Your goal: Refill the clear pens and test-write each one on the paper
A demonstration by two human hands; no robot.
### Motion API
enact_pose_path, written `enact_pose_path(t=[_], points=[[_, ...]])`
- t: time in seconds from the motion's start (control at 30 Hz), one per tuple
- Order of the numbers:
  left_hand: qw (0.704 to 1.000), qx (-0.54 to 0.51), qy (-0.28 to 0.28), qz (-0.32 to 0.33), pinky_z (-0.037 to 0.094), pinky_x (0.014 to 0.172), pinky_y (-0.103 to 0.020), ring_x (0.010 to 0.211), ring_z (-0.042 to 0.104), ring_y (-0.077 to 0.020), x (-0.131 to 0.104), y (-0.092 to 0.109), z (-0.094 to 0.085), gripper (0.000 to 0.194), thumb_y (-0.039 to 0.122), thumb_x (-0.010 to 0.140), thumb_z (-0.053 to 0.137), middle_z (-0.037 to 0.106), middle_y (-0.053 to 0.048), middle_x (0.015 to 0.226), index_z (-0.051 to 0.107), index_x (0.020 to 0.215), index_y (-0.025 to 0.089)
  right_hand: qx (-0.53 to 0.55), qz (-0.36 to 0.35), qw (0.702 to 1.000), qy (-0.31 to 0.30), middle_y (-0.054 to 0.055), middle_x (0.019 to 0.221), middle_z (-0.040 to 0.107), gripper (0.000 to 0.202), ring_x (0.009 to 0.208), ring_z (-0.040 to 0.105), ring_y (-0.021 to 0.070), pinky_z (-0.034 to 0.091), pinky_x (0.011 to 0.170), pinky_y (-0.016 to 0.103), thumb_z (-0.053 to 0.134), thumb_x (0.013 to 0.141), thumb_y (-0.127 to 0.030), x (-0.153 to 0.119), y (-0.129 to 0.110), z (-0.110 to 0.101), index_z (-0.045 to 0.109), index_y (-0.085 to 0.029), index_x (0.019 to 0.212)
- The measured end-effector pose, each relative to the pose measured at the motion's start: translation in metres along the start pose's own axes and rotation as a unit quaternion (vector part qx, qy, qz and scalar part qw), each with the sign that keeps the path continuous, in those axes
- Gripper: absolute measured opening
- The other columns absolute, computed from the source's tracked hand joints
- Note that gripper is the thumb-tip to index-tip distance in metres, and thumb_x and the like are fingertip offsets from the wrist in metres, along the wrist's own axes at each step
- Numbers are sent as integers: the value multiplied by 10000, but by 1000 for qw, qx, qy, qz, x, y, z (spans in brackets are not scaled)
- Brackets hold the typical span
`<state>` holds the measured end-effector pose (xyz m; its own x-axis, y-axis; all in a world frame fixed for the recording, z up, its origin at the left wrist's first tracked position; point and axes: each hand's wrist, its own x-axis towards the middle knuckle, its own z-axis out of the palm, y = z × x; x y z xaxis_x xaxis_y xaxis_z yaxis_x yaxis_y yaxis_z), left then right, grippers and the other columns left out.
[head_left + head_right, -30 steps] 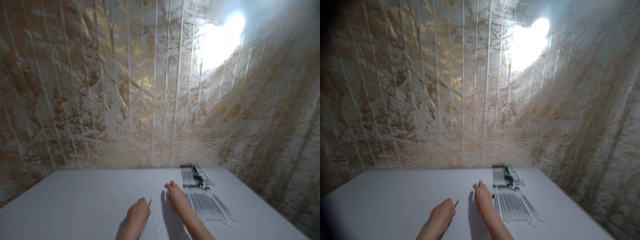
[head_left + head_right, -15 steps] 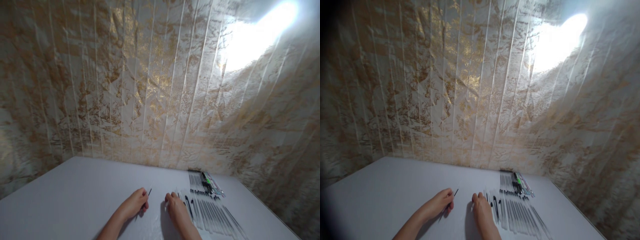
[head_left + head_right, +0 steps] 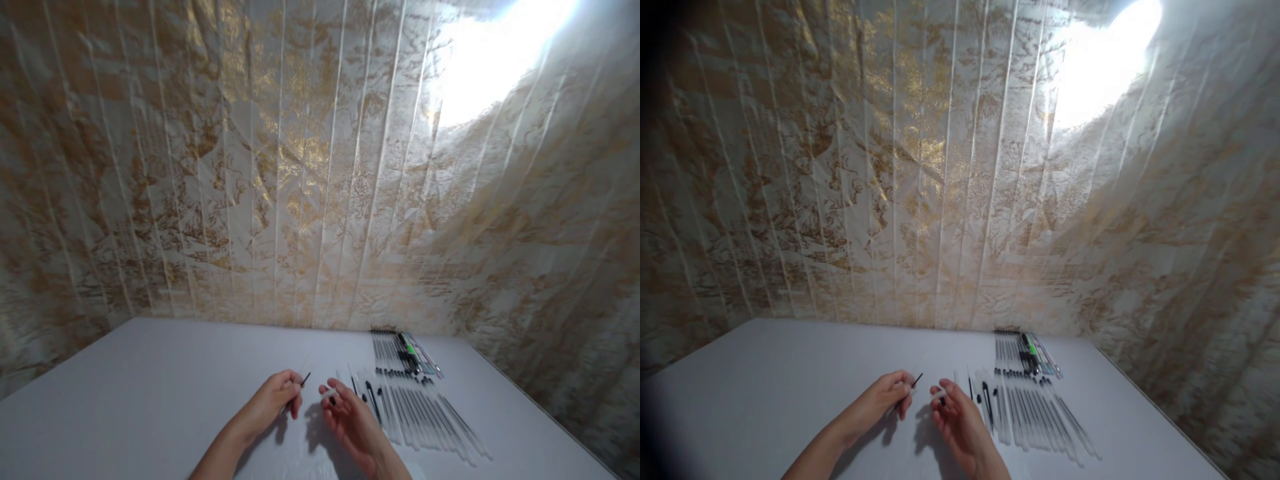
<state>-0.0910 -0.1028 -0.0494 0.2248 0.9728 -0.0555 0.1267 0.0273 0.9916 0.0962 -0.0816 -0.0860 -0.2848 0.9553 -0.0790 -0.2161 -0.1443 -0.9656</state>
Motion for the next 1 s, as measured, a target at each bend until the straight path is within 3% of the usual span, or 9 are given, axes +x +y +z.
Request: enact_pose_path(t=[0.13, 0.23, 0.3, 0.43, 0.63, 0.8, 1.0], points=[[999, 9, -38, -5, 351, 601, -252, 515, 497, -101, -3, 1, 1, 242, 430, 773, 519, 559, 49, 569, 469, 787, 193, 82, 14, 997, 2, -13, 717, 611, 520, 477, 502, 65, 416, 456, 182, 721, 652, -585, 0, 3, 11, 580, -176, 942], [997, 20, -71, -10, 351, 582, -247, 520, 513, -109, -3, -1, 3, 242, 420, 766, 555, 577, 40, 569, 483, 791, 191, 99, 1, 995, 13, -76, 571, 524, 491, 356, 293, 13, 264, 347, 149, 784, 590, -572, 3, 0, 16, 572, -170, 776], [996, 27, -84, -4, 385, 618, -257, 589, 564, -132, -2, -3, 2, 259, 443, 797, 536, 632, 5, 629, 495, 824, 189, 100, -19, 994, 30, -83, 528, 506, 490, 345, 242, 5, 220, 330, 150, 794, 578, -576, 5, -8, 14, 537, -171, 678], [996, 60, -65, 15, 431, 734, -292, 755, 604, -167, -1, -4, -6, 235, 417, 850, 487, 689, -54, 782, 518, 845, 184, 100, -80, 988, 81, -79, 546, 528, 470, 358, 243, 3, 198, 340, 145, 787, 610, -560, 5, -36, -5, 525, -173, 662], [992, 118, -49, 9, 430, 723, -279, 741, 594, -161, -3, 0, -14, 140, 310, 832, 490, 688, -42, 772, 546, 821, 182, 96, -151, 975, 129, -81, 598, 536, 423, 377, 281, 2, 198, 356, 138, 781, 657, -521, -2, -69, -27, 538, -182, 732], [988, 143, -50, 9, 421, 719, -261, 755, 596, -156, -5, 5, -9, 156, 322, 844, 480, 687, -31, 782, 556, 825, 187, 90, -167, 972, 140, -84, 606, 528, 414, 385, 274, 0, 205, 365, 134, 766, 681, -519, -5, -74, -30, 533, -183, 746], [987, 146, -64, 15, 434, 728, -271, 757, 608, -160, -7, 11, -3, 157, 321, 854, 473, 690, -35, 785, 549, 829, 187, 71, -138, 983, 101, -74, 565, 542, 384, 369, 266, 0, 172, 358, 139, 767, 684, -486, -4, -68, -24, 553, -170, 727]])
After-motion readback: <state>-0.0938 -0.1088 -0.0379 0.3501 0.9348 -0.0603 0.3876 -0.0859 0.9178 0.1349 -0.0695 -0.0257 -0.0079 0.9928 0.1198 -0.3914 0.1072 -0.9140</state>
